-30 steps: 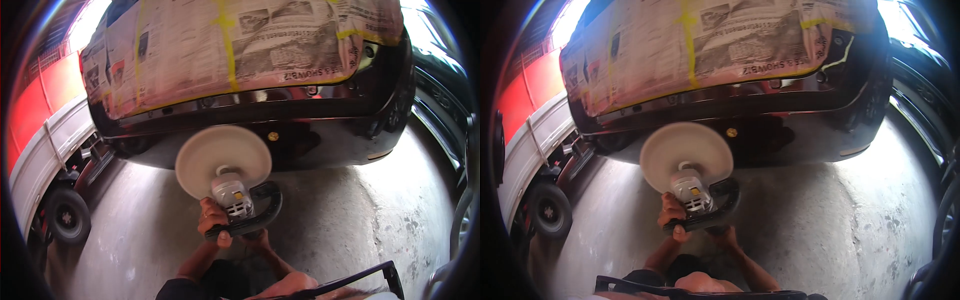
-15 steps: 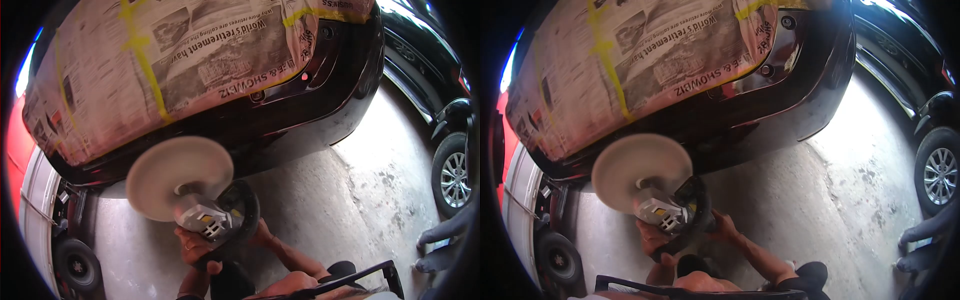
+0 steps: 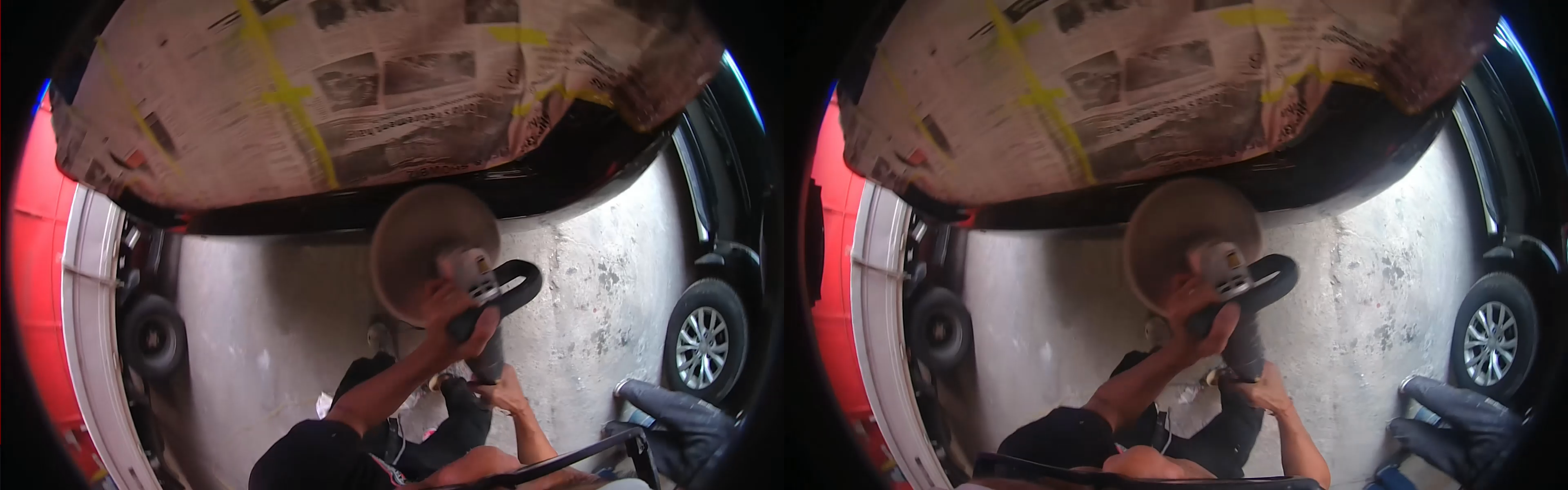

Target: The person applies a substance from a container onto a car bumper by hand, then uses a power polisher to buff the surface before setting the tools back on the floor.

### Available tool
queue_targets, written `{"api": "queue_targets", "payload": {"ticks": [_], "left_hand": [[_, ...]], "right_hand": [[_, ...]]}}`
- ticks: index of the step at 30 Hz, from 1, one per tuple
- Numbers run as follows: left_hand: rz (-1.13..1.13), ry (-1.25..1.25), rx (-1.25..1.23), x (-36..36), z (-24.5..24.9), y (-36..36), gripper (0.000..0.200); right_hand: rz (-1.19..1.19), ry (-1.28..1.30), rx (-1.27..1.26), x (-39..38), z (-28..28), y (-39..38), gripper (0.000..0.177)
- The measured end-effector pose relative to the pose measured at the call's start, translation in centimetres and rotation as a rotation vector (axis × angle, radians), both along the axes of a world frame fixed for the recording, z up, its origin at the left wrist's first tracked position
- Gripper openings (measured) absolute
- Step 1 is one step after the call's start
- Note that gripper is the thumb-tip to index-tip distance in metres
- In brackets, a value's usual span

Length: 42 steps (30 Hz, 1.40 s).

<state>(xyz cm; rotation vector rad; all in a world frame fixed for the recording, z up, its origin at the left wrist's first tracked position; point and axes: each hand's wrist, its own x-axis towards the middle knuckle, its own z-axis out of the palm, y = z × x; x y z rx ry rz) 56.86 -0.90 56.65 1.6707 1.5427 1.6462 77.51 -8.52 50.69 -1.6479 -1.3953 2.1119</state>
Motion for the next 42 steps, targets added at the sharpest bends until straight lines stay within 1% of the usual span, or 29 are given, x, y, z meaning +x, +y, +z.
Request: {"api": "queue_targets", "payload": {"ticks": [2,3,4,6,7,8,10,11,12,13,14,15,16,17,18,19,20,21,23,24,26,28,31,33,36,37,38,40,42], "left_hand": [[0.08,-0.134,0.022,2.1,0.8,2.4,0.017],[0.104,-0.181,0.005,2.7,1.3,3.4,0.014],[0.132,-0.201,-0.01,3.1,1.6,3.9,0.014],[0.162,-0.401,-0.163,2.8,2.6,5.5,0.01],[0.147,-0.626,-0.259,2.5,3.3,5.9,0.009],[0.149,-0.639,-0.271,1.8,4.2,6.1,0.009],[0.11,-0.919,-0.458,-0.3,5.3,6.2,0.016],[0.108,-0.94,-0.474,-1.5,5.1,6.1,0.016],[0.202,-0.718,-0.258,-2.7,4.5,5.6,0.014],[0.293,-0.481,-0.049,-4.1,3.7,4.9,0.013],[0.315,-0.458,-0.013,-5.5,1.6,3.5,0.016],[0.332,-0.44,0.023,-7.0,0.2,1.8,0.019],[0.347,-0.156,-0.047,-9.7,0.4,0.7,0.022],[0.346,0.127,-0.11,-12.9,0.7,-0.5,0.024],[0.301,-0.103,-0.173,-16.6,1.1,-2.3,0.03],[0.254,-0.347,-0.235,-19.7,1.4,-2.9,0.036],[0.376,-0.405,-0.195,-21.1,2.6,-2.2,0.02],[0.5,-0.458,-0.154,-22.3,3.8,-1.5,0.013],[0.575,-0.001,-0.332,-25.9,3.9,-3.1,0.02],[0.572,-0.002,-0.333,-26.6,4.5,-2.6,0.02],[0.63,-0.387,-0.428,-27.2,6.6,-2.3,0.026],[0.631,-0.392,-0.474,-27.0,6.8,-2.4,0.029],[0.559,-0.439,-0.437,-24.8,6.6,-1.9,0.028],[0.482,-0.432,-0.549,-22.2,6.8,-1.4,0.024],[0.492,-0.423,-0.443,-16.7,4.2,-0.3,0.022],[0.461,-0.029,-0.352,-15.2,0.9,-1.5,0.021],[0.44,-0.027,-0.346,-13.9,-0.1,-1.9,0.021],[0.27,0.372,-0.62,-11.8,-1.4,-1.1,0.03],[0.252,-0.797,-0.529,-5.9,-3.2,1.5,0.019]], "right_hand": [[0.09,-0.151,-0.007,2.2,4.6,1.9,0.032],[0.019,-0.149,-0.026,3.0,6.1,2.7,0.031],[-0.031,-0.189,0.027,3.0,7.8,3.5,0.03],[0.012,-0.288,0.032,3.1,10.2,5.3,0.029],[0.023,-0.303,0.019,2.6,11.1,5.8,0.029],[0.031,-0.323,0.01,1.8,11.8,6.4,0.029],[0.031,-0.362,-0.008,0.0,12.9,7.1,0.029],[0.039,-0.351,-0.013,-1.4,13.3,7.1,0.03],[0.051,-0.342,-0.021,-2.7,13.8,7.2,0.03],[0.097,-0.371,-0.093,-4.4,14.5,7.5,0.032],[0.144,-0.327,0.003,-5.8,14.3,7.1,0.035],[0.126,-0.279,-0.037,-8.3,15.1,7.2,0.036],[0.104,-0.23,-0.07,-10.9,15.9,7.4,0.038],[0.129,-0.158,-0.093,-12.3,14.7,6.8,0.041],[0.161,-0.088,-0.114,-13.3,13.6,6.1,0.043],[0.243,-0.093,-0.055,-16.0,14.4,7.0,0.046],[0.329,-0.075,0.007,-18.6,14.3,7.5,0.049],[0.325,-0.082,0.004,-20.3,13.9,7.7,0.049],[0.366,0.028,0.174,-22.2,12.7,7.5,0.053],[0.363,0.026,0.173,-22.9,12.2,7.7,0.053],[0.476,-0.046,0.154,-23.5,11.7,7.2,0.055],[0.45,-0.086,0.1,-23.4,11.8,6.8,0.054],[0.396,-0.133,0.052,-21.0,12.0,6.2,0.054],[0.349,-0.137,0.054,-18.9,13.2,6.6,0.055],[0.214,-0.204,0.033,-14.3,15.3,7.1,0.057],[0.2,-0.254,0.012,-12.5,15.8,7.0,0.057],[0.187,-0.301,-0.009,-10.8,16.2,6.9,0.057],[0.126,-0.326,0.01,-7.8,16.0,6.2,0.057],[0.083,-0.343,0.007,-5.2,16.4,6.1,0.057]]}}
